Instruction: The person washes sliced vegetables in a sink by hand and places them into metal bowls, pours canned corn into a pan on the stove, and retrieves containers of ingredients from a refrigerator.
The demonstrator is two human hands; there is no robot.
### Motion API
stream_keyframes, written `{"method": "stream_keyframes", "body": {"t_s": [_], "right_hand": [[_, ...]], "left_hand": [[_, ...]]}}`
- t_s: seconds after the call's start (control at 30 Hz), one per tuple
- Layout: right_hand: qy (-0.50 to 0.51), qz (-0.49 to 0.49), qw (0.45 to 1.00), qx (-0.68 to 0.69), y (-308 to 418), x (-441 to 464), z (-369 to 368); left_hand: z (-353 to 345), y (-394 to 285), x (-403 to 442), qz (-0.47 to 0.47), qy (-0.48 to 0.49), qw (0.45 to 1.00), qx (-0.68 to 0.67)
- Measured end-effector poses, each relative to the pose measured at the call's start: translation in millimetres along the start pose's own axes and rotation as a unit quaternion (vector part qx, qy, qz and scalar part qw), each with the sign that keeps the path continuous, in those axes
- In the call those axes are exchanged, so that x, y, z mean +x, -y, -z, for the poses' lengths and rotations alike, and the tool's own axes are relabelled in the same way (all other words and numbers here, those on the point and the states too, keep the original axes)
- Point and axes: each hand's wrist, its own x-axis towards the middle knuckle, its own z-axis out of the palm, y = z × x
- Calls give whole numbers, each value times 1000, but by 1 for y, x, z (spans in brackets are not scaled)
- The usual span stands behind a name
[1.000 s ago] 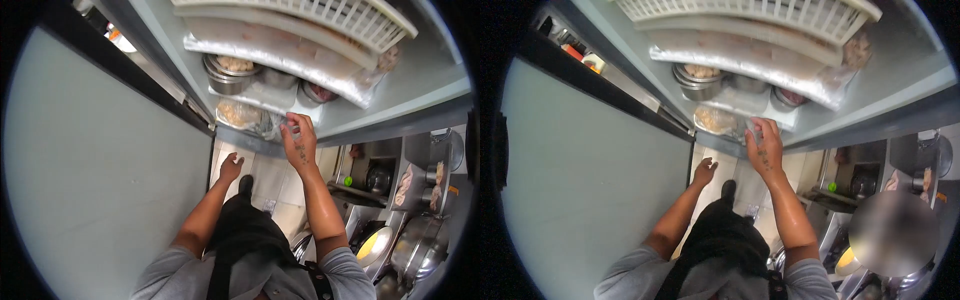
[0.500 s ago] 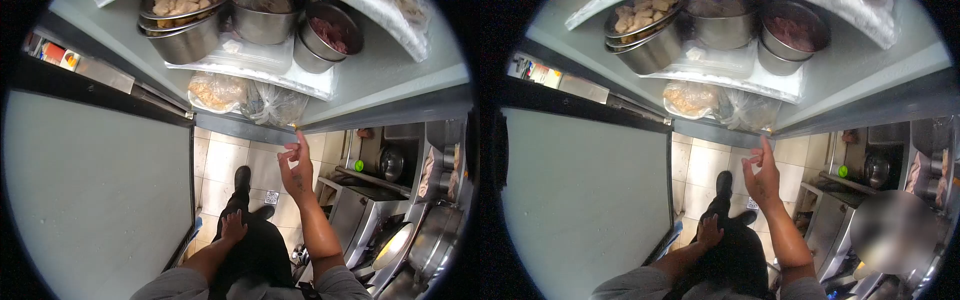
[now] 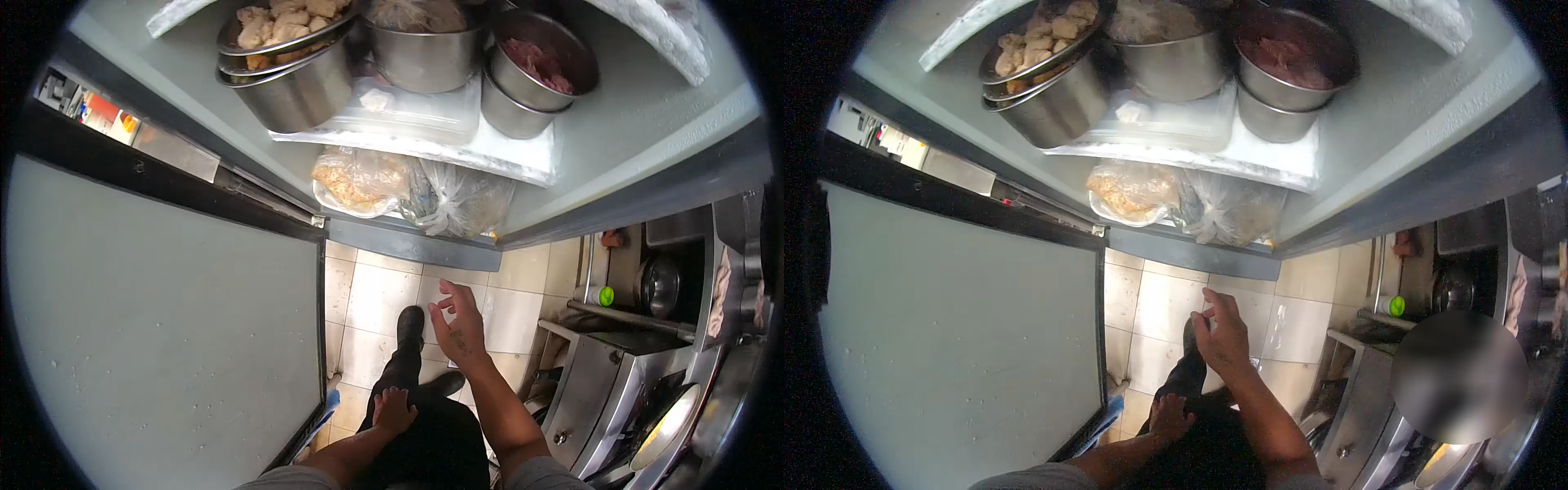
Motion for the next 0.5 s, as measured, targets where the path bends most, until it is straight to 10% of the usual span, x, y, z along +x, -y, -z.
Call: {"method": "stream_keyframes", "body": {"t_s": [0.5], "right_hand": [[-64,245,967,-17,137,86,42]], "left_hand": [[7,5,5,3,-8,1000,-27]]}}
